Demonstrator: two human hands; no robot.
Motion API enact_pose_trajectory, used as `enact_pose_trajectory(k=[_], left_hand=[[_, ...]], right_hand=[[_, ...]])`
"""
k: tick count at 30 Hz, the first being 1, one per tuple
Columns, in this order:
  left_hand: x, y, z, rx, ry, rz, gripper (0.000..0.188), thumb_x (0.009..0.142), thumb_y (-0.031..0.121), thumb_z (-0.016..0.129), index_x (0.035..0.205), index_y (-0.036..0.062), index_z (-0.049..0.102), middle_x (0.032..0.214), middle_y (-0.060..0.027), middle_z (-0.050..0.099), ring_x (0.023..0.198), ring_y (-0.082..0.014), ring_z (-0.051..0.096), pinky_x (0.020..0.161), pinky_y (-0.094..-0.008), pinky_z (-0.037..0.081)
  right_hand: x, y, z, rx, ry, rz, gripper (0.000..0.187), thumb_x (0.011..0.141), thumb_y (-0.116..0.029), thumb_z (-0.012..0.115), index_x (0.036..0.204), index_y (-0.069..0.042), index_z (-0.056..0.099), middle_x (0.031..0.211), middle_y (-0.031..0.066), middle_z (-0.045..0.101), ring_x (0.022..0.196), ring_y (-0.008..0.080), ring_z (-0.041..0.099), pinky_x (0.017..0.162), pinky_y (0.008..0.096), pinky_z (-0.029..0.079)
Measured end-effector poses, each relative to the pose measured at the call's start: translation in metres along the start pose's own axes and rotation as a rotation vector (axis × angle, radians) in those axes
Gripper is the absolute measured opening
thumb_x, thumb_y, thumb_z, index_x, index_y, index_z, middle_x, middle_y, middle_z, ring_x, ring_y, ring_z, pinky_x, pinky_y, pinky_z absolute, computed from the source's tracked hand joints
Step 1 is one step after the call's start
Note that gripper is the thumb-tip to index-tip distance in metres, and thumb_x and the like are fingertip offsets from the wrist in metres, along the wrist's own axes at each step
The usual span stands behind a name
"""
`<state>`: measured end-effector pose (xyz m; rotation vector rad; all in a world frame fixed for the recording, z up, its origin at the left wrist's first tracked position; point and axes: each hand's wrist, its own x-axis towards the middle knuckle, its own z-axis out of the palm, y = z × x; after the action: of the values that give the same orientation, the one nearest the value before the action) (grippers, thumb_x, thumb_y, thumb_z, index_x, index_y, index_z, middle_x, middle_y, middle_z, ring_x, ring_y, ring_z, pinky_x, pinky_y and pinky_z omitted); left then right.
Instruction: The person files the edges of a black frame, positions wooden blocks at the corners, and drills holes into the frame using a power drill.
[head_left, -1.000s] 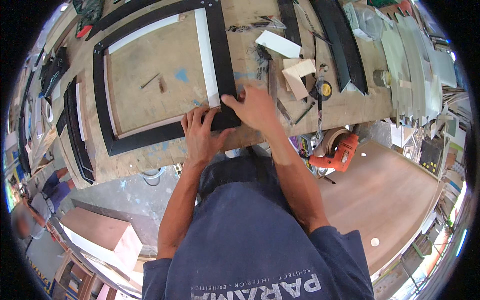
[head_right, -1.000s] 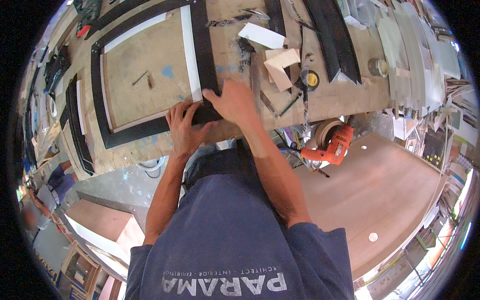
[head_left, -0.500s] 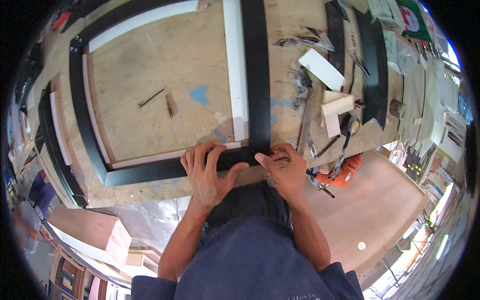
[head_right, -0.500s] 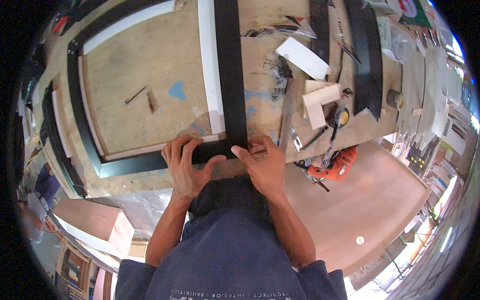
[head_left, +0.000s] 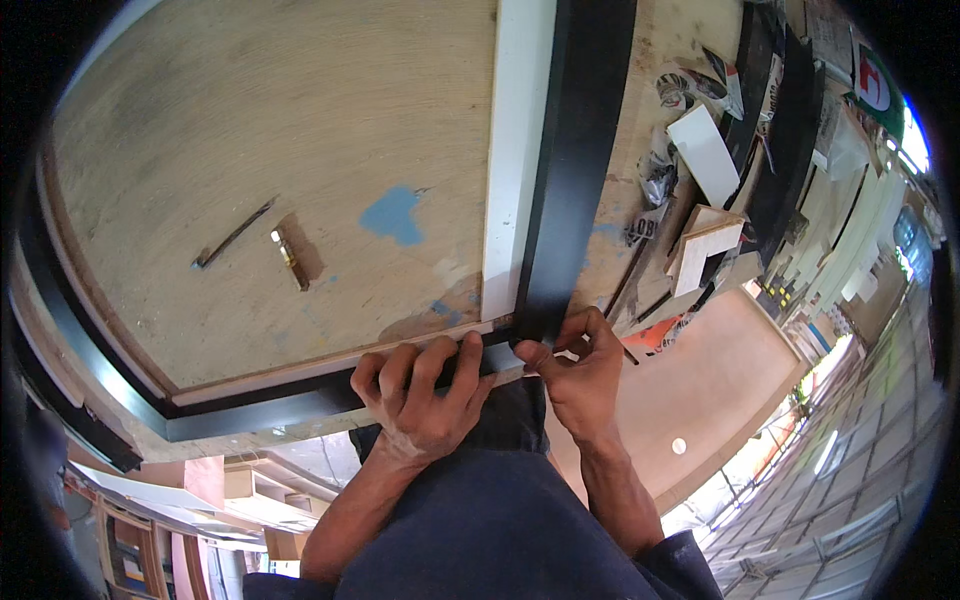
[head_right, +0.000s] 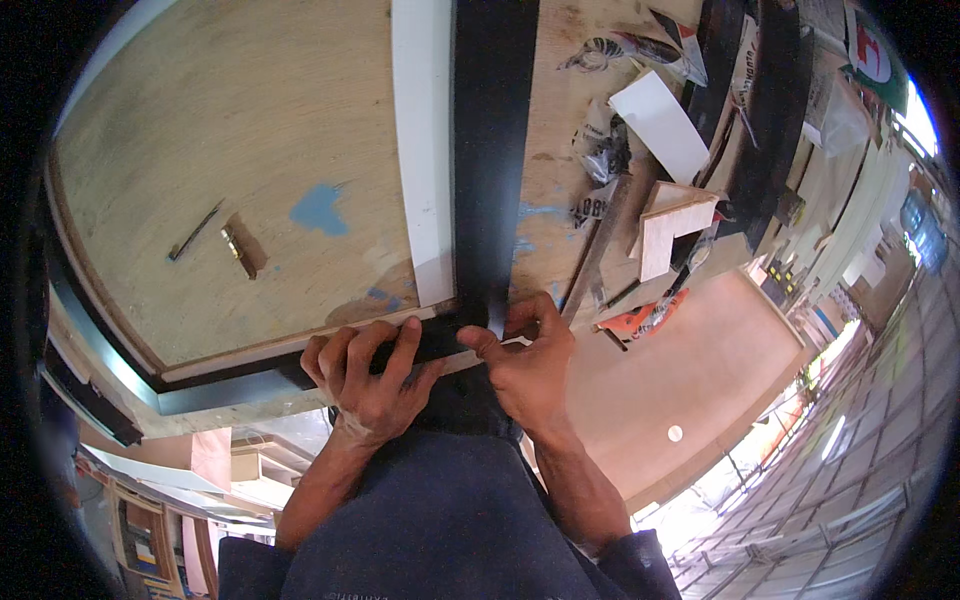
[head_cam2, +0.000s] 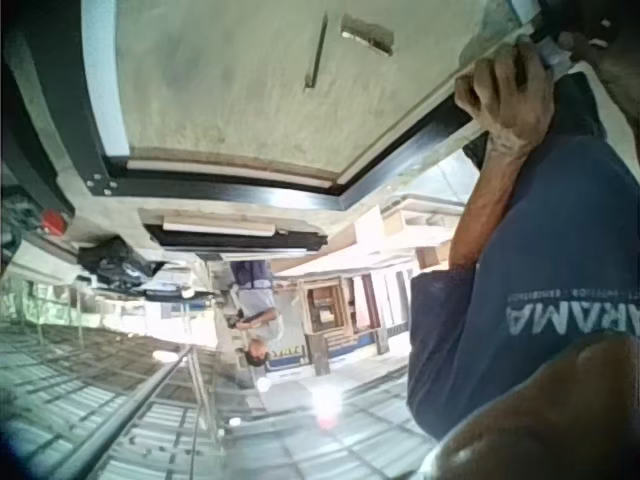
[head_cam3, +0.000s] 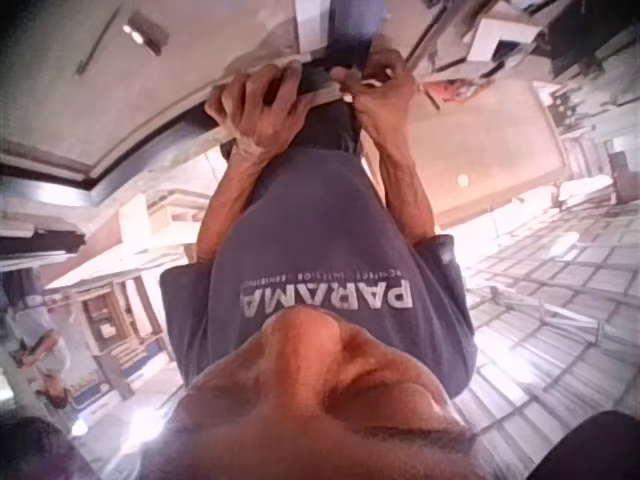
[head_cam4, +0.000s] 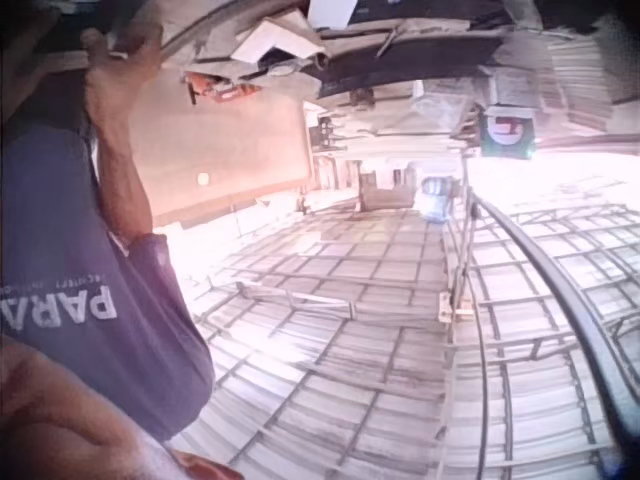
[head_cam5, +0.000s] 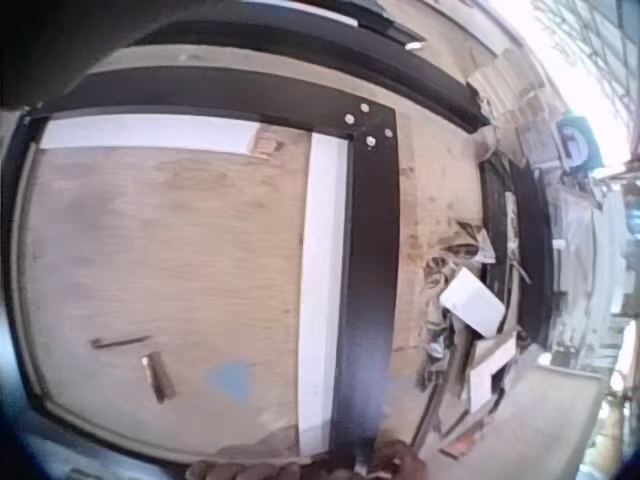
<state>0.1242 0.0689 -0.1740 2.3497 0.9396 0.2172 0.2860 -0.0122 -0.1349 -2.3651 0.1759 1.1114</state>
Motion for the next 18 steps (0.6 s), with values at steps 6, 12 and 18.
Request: enact_pose_trajectory(k=[6, 12, 18], left_hand=[[0.001, -0.002, 0.001, 0.017, -0.004, 0.057, 0.047, 0.077, 0.046, 0.083, 0.117, 0.0209, 0.074, 0.109, 0.0021, 0.058, 0.107, -0.024, 0.048, 0.094, -0.0508, 0.032], [0.015, 0.006, -0.002, -0.031, -0.059, -0.029, 0.058, 0.072, 0.048, 0.086, 0.118, 0.0162, 0.071, 0.11, -0.0028, 0.058, 0.108, -0.0277, 0.051, 0.094, -0.0511, 0.032], [0.013, 0.011, -0.007, -0.123, -0.062, 0.09, 0.064, 0.069, 0.034, 0.088, 0.125, 0.0102, 0.067, 0.121, -0.0065, 0.059, 0.117, -0.0297, 0.052, 0.098, -0.0523, 0.032]], right_hand=[[0.005, -0.008, -0.003, -0.214, -0.001, -0.117, 0.038, 0.071, -0.014, 0.094, 0.081, -0.001, 0.06, 0.069, 0.0082, 0.064, 0.07, 0.0168, 0.066, 0.062, 0.0329, 0.053], [0.025, -0.038, -0.019, -0.378, -0.157, -0.236, 0.05, 0.079, -0.037, 0.089, 0.089, 0.004, 0.061, 0.076, 0.0157, 0.069, 0.07, 0.0188, 0.071, 0.061, 0.0338, 0.056], [0.025, -0.088, 0.002, -0.953, -0.011, -0.471, 0.075, 0.071, -0.057, 0.086, 0.094, 0.012, 0.066, 0.08, 0.029, 0.07, 0.074, 0.0442, 0.071, 0.071, 0.0468, 0.058]])
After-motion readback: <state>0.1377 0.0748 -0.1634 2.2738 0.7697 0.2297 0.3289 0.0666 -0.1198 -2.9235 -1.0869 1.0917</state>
